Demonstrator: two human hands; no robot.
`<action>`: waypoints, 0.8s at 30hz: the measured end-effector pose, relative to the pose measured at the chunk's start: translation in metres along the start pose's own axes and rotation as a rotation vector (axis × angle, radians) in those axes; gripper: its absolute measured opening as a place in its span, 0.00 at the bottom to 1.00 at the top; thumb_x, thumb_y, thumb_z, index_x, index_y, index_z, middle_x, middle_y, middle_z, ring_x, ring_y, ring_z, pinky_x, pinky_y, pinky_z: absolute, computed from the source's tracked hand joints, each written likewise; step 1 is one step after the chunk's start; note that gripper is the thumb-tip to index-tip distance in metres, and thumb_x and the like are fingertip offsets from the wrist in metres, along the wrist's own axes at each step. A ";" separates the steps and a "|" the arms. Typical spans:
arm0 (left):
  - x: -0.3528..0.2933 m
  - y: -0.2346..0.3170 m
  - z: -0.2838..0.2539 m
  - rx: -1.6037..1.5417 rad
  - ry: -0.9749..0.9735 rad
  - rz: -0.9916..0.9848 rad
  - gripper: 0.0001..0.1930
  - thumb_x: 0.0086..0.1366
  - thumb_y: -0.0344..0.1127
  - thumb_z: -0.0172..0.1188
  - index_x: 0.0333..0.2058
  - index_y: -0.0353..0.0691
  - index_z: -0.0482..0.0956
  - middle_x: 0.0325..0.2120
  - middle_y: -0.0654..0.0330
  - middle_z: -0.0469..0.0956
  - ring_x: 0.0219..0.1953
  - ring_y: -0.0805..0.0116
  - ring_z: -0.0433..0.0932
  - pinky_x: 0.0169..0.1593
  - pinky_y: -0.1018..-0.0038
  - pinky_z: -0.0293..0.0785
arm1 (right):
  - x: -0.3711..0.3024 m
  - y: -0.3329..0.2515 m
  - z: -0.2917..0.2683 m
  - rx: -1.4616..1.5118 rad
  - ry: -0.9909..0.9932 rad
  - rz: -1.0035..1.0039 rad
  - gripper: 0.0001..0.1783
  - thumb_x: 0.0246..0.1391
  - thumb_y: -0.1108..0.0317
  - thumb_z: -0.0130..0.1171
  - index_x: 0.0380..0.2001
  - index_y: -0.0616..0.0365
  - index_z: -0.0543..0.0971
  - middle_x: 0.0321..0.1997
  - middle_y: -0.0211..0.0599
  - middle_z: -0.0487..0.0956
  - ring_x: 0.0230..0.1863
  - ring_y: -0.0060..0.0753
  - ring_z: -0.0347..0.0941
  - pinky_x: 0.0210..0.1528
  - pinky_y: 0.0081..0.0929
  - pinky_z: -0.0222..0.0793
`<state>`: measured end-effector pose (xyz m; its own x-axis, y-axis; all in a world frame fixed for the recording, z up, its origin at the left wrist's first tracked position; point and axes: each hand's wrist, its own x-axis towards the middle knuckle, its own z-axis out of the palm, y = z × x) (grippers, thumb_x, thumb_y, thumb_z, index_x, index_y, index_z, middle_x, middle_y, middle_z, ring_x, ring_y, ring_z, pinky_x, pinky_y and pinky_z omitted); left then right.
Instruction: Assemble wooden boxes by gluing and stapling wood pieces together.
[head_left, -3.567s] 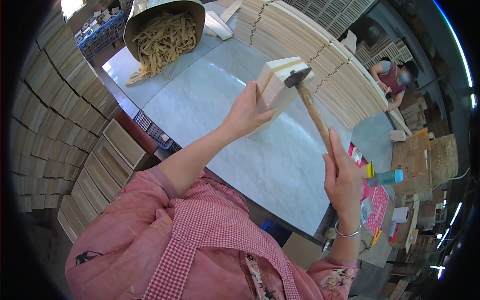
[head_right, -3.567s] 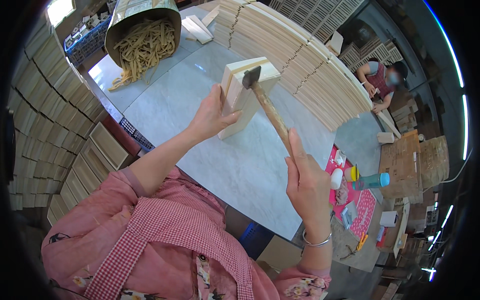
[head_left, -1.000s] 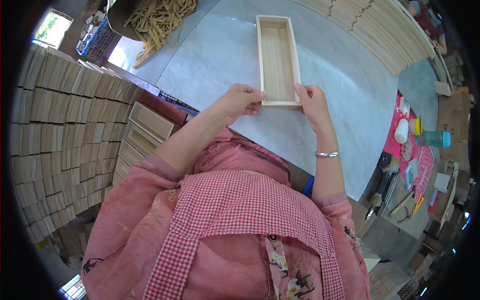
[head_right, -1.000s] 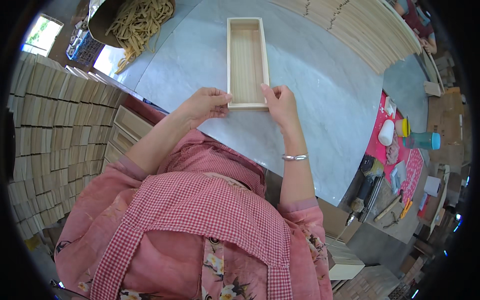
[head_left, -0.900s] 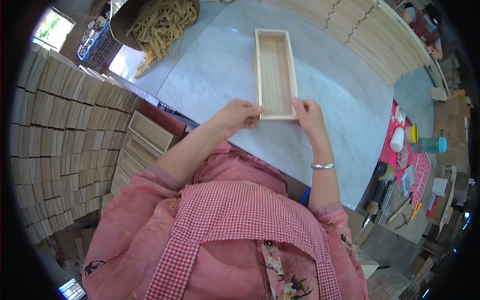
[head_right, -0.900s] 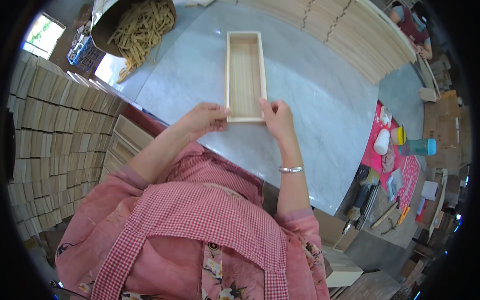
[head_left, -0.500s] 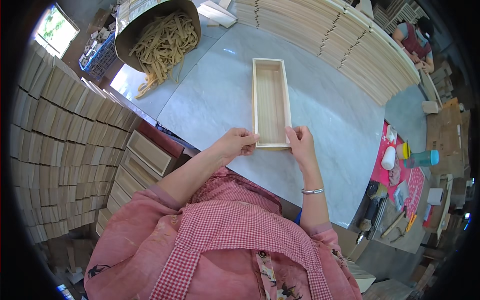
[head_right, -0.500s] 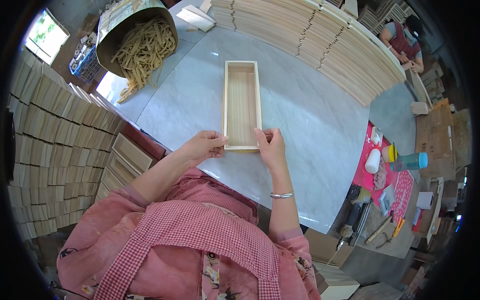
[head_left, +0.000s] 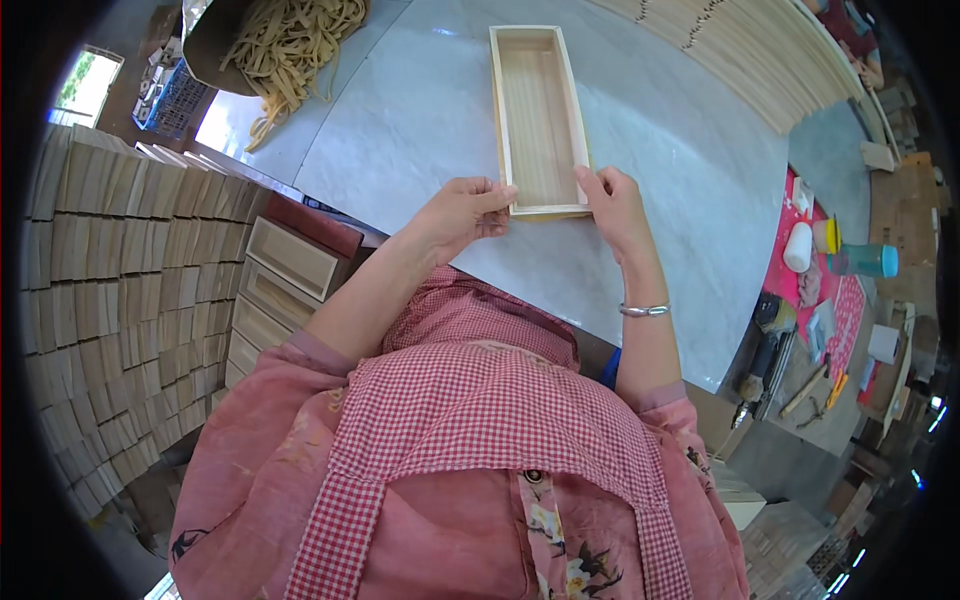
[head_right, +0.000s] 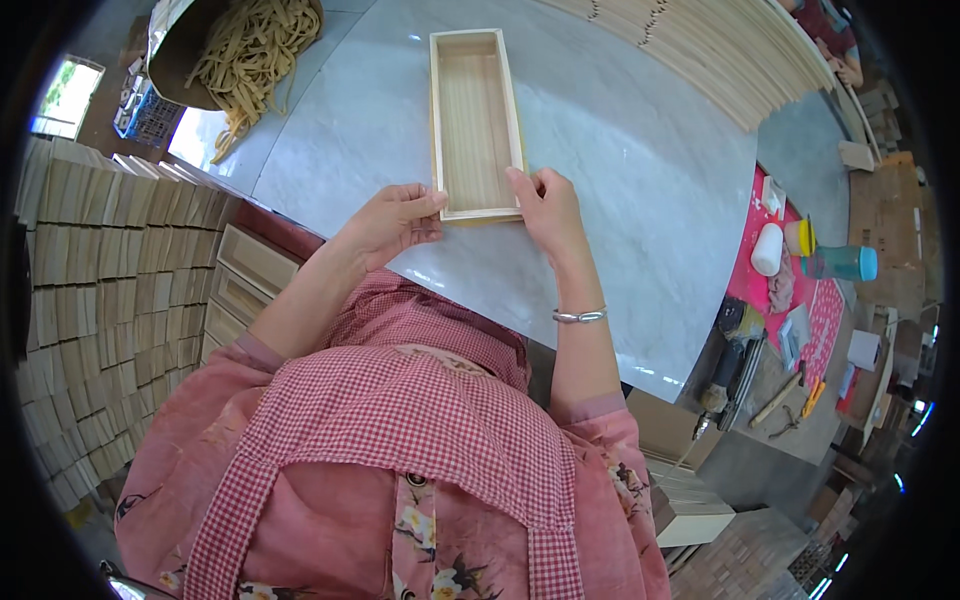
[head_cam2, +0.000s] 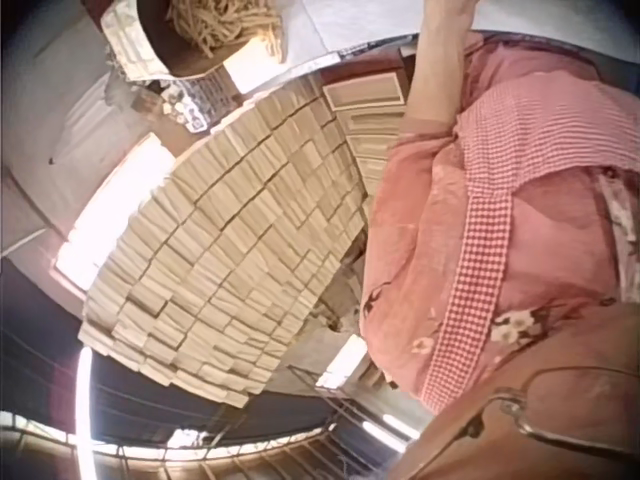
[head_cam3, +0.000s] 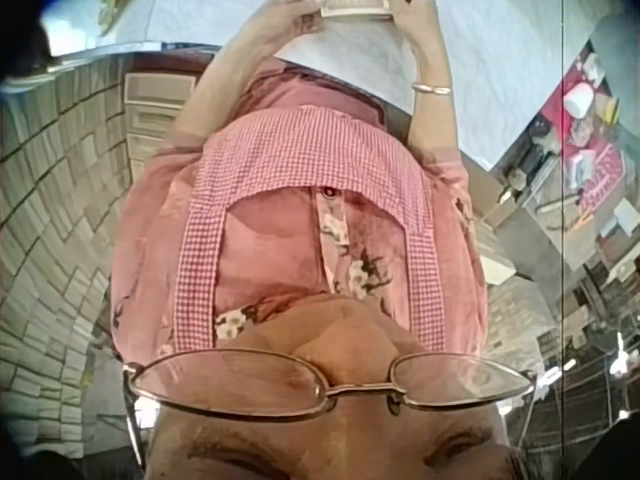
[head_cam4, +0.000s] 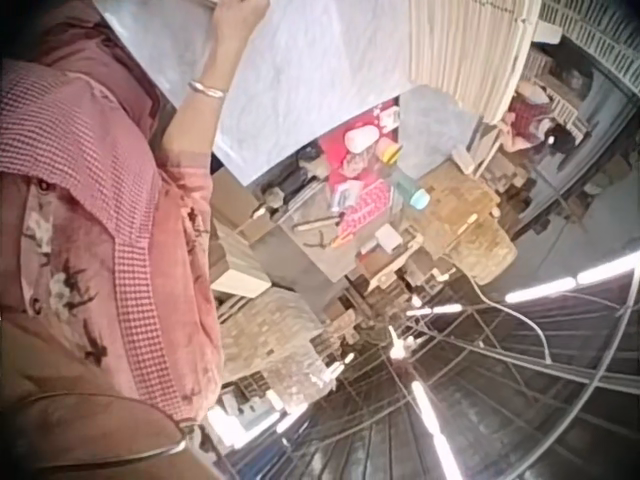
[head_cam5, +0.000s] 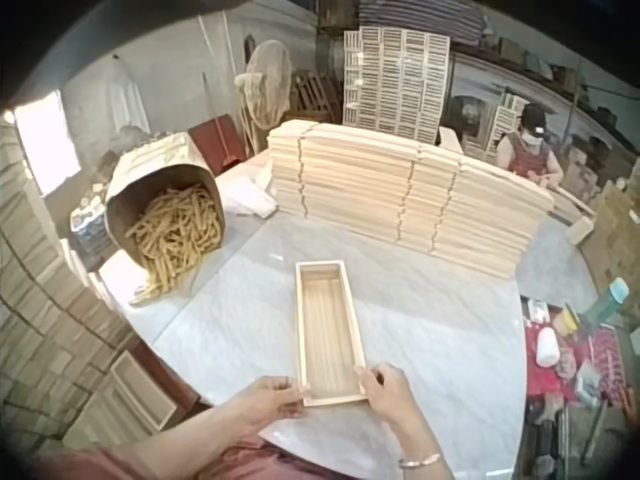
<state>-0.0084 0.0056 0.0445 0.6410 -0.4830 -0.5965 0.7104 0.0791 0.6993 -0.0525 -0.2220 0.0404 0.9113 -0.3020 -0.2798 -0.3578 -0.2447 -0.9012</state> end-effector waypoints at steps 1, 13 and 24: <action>-0.001 0.000 0.000 -0.005 0.001 0.001 0.08 0.70 0.34 0.61 0.35 0.35 0.77 0.27 0.58 0.74 0.27 0.73 0.73 0.36 0.80 0.75 | 0.001 0.001 0.000 0.010 -0.009 0.005 0.20 0.64 0.59 0.59 0.22 0.57 0.69 0.22 0.24 0.65 0.24 0.19 0.57 0.26 0.19 0.60; 0.005 -0.009 -0.011 -0.004 -0.055 0.049 0.09 0.70 0.35 0.62 0.36 0.34 0.75 0.29 0.56 0.77 0.28 0.71 0.75 0.35 0.79 0.75 | -0.009 -0.002 0.008 0.074 0.051 -0.070 0.16 0.64 0.59 0.59 0.28 0.59 0.72 0.25 0.28 0.70 0.25 0.20 0.63 0.27 0.20 0.64; 0.069 0.096 -0.038 0.016 0.108 0.319 0.18 0.66 0.47 0.63 0.40 0.36 0.81 0.33 0.60 0.79 0.33 0.73 0.76 0.36 0.78 0.73 | -0.001 -0.011 0.002 -0.405 0.055 -0.427 0.14 0.60 0.73 0.57 0.47 0.66 0.80 0.32 0.41 0.78 0.29 0.32 0.73 0.34 0.26 0.73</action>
<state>0.1150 0.0129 0.0554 0.8582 -0.3408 -0.3839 0.4645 0.1973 0.8633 -0.0486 -0.2169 0.0494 0.9837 -0.1443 0.1076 -0.0205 -0.6841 -0.7291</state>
